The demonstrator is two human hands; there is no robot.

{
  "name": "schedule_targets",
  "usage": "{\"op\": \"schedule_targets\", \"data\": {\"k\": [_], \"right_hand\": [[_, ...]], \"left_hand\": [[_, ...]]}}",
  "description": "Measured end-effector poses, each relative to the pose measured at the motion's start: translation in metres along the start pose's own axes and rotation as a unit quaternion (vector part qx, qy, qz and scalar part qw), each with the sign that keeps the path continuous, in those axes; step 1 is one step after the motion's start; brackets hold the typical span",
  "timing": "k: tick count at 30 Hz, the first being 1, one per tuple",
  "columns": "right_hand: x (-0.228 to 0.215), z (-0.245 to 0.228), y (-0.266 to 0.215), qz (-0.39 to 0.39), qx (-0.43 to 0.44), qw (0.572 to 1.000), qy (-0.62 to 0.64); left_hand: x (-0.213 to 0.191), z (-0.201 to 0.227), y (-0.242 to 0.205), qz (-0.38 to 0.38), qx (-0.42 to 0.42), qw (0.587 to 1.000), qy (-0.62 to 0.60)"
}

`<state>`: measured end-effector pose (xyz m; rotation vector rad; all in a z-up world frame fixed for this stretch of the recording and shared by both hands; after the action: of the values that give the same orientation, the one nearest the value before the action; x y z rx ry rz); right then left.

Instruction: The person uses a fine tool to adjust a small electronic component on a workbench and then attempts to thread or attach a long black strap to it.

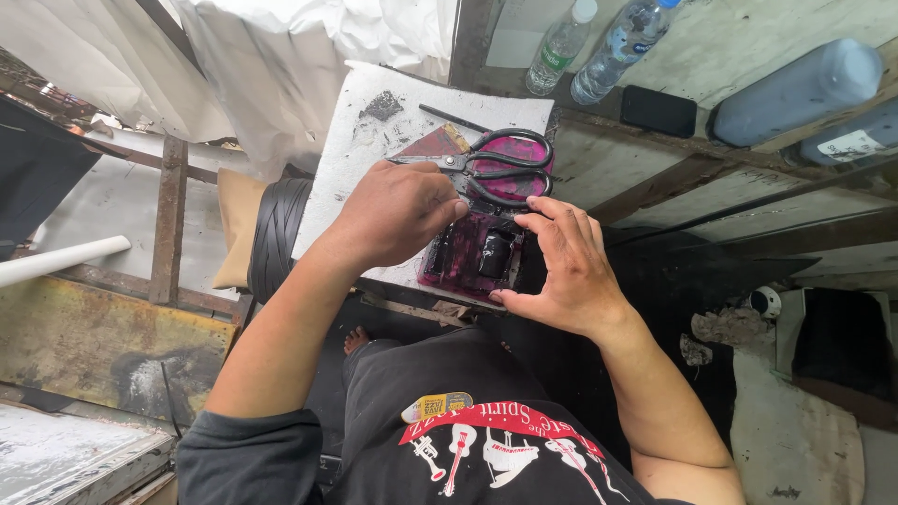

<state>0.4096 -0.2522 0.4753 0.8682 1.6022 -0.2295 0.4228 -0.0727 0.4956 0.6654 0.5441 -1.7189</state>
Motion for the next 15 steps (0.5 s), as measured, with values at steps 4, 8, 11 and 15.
{"op": "schedule_targets", "data": {"k": [4,8,11,15], "right_hand": [[0.003,0.003,0.000,-0.014,0.010,0.999,0.030],[0.003,0.003,0.001,-0.026,0.017,0.999,0.042],[0.004,0.002,0.002,-0.032,0.023,0.998,0.046],[0.005,0.003,0.004,-0.044,0.031,0.997,0.048]], "left_hand": [[0.004,-0.007,0.004,-0.001,-0.007,1.000,-0.016],[0.004,-0.011,0.005,0.004,-0.012,0.999,-0.035],[0.006,-0.018,0.007,0.009,-0.012,0.999,-0.044],[0.008,-0.023,0.009,0.020,-0.013,0.998,-0.059]]}}
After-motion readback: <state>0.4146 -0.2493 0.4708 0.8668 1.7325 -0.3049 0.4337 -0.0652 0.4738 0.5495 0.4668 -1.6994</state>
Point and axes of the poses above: each hand's wrist, its own y-axis towards the middle knuckle, its own x-axis out of the palm, z = x × y, the point moved 10 cm from there along y, towards the middle knuckle, and after that the axes turned 10 degrees about -y, right-handed, at the moved point
